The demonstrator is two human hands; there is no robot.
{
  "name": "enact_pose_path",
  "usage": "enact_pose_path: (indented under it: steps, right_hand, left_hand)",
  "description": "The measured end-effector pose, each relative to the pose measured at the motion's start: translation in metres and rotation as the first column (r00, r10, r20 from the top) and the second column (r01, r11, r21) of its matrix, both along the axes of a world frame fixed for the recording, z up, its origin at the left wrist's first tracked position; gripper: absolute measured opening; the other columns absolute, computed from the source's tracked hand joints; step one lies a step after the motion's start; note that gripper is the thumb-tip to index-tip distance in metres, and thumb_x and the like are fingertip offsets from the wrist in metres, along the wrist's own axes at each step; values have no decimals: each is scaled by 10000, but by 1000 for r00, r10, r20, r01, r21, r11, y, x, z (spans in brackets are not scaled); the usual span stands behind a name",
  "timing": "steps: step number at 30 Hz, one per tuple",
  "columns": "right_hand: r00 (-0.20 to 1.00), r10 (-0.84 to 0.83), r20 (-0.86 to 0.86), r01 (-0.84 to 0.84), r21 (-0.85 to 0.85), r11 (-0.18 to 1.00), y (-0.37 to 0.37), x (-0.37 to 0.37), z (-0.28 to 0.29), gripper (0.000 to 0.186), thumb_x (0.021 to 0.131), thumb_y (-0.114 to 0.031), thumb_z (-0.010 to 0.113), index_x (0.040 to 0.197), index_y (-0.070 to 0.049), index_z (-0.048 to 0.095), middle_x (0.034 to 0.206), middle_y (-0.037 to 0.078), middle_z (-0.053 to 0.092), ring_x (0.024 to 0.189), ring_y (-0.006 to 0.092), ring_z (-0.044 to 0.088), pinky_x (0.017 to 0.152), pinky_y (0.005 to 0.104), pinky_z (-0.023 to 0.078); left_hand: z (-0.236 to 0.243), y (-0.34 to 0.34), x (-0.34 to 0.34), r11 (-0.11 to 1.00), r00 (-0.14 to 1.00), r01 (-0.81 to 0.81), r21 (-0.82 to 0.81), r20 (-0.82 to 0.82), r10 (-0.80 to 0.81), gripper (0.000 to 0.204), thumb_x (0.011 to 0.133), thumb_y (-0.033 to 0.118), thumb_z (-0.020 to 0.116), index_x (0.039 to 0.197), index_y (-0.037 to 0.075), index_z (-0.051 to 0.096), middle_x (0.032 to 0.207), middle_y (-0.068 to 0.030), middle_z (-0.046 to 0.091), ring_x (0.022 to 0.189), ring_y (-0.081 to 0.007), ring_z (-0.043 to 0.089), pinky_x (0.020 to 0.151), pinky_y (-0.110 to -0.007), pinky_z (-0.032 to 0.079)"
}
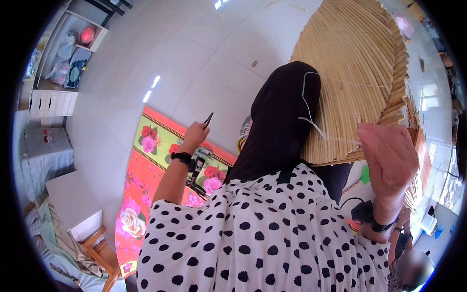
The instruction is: The person sits on the floor and weaves a fan-shaped bamboo mat using a needle and thread. They repeatedly pass the needle through the bamboo strips, pull the thread tight, and occasionally use scissors to cut the thread.
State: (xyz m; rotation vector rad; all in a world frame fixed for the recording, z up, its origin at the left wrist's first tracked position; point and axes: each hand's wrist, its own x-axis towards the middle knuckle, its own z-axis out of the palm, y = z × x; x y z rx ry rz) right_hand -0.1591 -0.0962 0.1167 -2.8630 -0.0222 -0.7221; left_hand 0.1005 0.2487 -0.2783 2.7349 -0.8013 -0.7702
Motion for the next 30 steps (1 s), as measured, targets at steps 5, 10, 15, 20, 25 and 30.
enact_pose_path:
  steps: [5,10,15,20,25,30]
  right_hand:
    - [994,96,-43,-95,10,995,-1,-6,-2,206,674,-49,722,879,-27,722,852,82,728,713,202,691,612,308,462]
    - [990,138,-37,-136,51,989,2,-2,-3,207,691,-85,700,890,-33,725,838,76,730,682,180,692,582,284,454]
    - [984,132,-123,-144,-98,985,-4,-16,-5,252,693,-84,706,930,-1,709,930,95,715,662,153,665,549,284,444]
    - [995,89,-50,-94,-108,990,7,-14,-9,297,658,-82,689,944,-2,708,931,82,706,667,136,658,552,273,443]
    - [995,95,-36,-99,-108,989,9,-20,-5,293,652,-73,688,937,-10,715,952,75,706,668,126,649,552,271,447]
    - [998,67,4,-66,-107,992,8,-23,0,263,674,-82,702,930,-32,735,886,72,727,695,150,682,568,255,469]
  left_hand:
    - [-85,64,-60,974,994,-50,220,-85,71,363,846,226,601,1106,-24,647,1030,-258,680,986,-442,637,854,-511,531]
    - [-101,58,-41,984,993,-13,176,118,-8,366,847,235,656,1123,-1,612,1177,-248,614,1037,-407,611,964,-492,447]
    - [152,-128,-4,679,1000,-9,-734,-17,-5,268,863,61,657,1128,48,625,1168,-168,610,999,-319,611,856,-396,502]
    - [346,-174,-75,259,779,501,-826,300,-551,378,741,90,761,1091,31,632,1064,-110,626,839,-282,633,710,-349,530]
    - [356,-175,-109,250,699,666,-703,470,-539,319,690,89,779,982,27,669,858,-60,634,579,-213,575,513,-315,453]
    - [359,-176,-102,231,659,710,-665,512,-551,298,655,19,691,952,44,682,768,-7,593,559,-172,556,492,-267,424]
